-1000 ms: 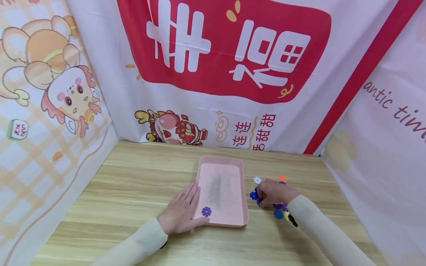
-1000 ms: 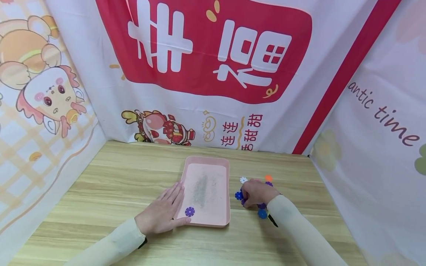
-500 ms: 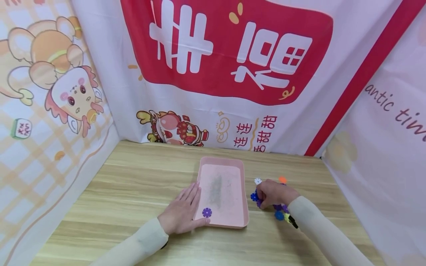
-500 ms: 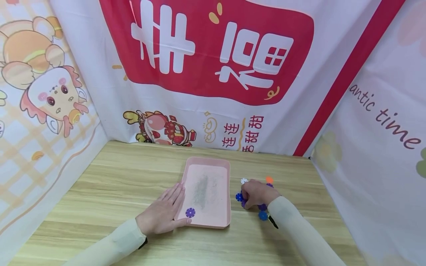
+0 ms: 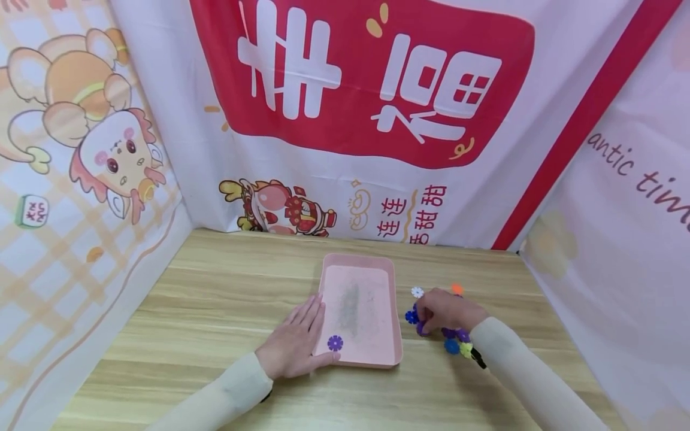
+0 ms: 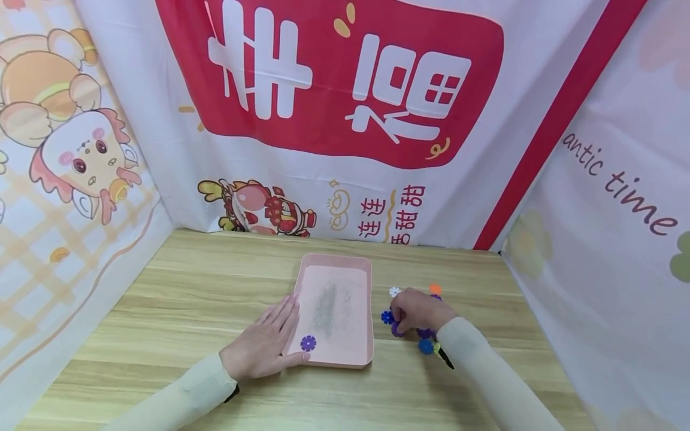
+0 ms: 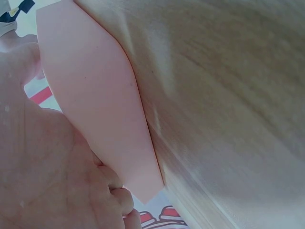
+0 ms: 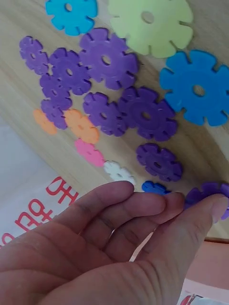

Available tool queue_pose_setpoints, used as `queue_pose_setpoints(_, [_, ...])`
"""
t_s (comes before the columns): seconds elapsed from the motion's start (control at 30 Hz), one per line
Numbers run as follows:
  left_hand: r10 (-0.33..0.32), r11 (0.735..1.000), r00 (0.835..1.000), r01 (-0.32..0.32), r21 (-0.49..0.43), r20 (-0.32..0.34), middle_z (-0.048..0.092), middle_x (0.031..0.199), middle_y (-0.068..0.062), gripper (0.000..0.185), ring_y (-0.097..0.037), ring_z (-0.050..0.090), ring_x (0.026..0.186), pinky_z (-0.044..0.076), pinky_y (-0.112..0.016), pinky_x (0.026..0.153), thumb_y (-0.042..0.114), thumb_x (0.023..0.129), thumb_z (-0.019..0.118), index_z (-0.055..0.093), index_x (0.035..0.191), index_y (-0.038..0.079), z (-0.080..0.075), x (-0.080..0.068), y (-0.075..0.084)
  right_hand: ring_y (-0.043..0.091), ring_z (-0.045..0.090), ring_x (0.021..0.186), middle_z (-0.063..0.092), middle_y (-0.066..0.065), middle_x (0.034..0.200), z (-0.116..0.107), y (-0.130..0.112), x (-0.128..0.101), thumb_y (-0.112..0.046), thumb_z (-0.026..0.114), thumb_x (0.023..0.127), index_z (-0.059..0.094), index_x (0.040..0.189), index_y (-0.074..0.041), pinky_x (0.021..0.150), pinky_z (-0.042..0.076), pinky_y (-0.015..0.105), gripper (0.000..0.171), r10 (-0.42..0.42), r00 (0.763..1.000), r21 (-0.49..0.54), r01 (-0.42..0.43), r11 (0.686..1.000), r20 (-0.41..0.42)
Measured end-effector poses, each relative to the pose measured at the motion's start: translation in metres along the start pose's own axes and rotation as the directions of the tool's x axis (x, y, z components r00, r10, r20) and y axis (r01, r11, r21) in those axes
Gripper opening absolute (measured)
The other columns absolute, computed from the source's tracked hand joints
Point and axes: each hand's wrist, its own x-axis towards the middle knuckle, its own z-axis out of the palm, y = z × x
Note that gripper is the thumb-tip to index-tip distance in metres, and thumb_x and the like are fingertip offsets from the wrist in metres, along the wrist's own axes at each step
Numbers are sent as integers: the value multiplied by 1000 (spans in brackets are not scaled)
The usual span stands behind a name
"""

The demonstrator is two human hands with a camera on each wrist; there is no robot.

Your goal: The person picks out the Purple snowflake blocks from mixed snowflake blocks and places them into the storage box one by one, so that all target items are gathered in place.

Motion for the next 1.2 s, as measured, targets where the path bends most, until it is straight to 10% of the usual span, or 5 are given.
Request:
queue_pose_setpoints(0.53, [-18,1000,1000,18,4,19,11,176,-24,104,-41,15,165,20,-54,135,72,101,48,21,165,-6,1,2,0,7,62,74,73,-7,85,-45,-8,-10,-12,75,99,79,94,-17,75,60,26,8,-28,1000,-49,28,998,-1])
queue_pose_setpoints(1.2, [13,1000,1000,-13,-2,-14,14,174,-29,104,-45,18,163,22,-57,133,70,101,50,24,163,-10,0,-3,-2,8,64,80,73,-7,88,-67,-106,43,-14,73,100,77,93,-19,78,58,27,10,-159,987,-122,157,980,-9])
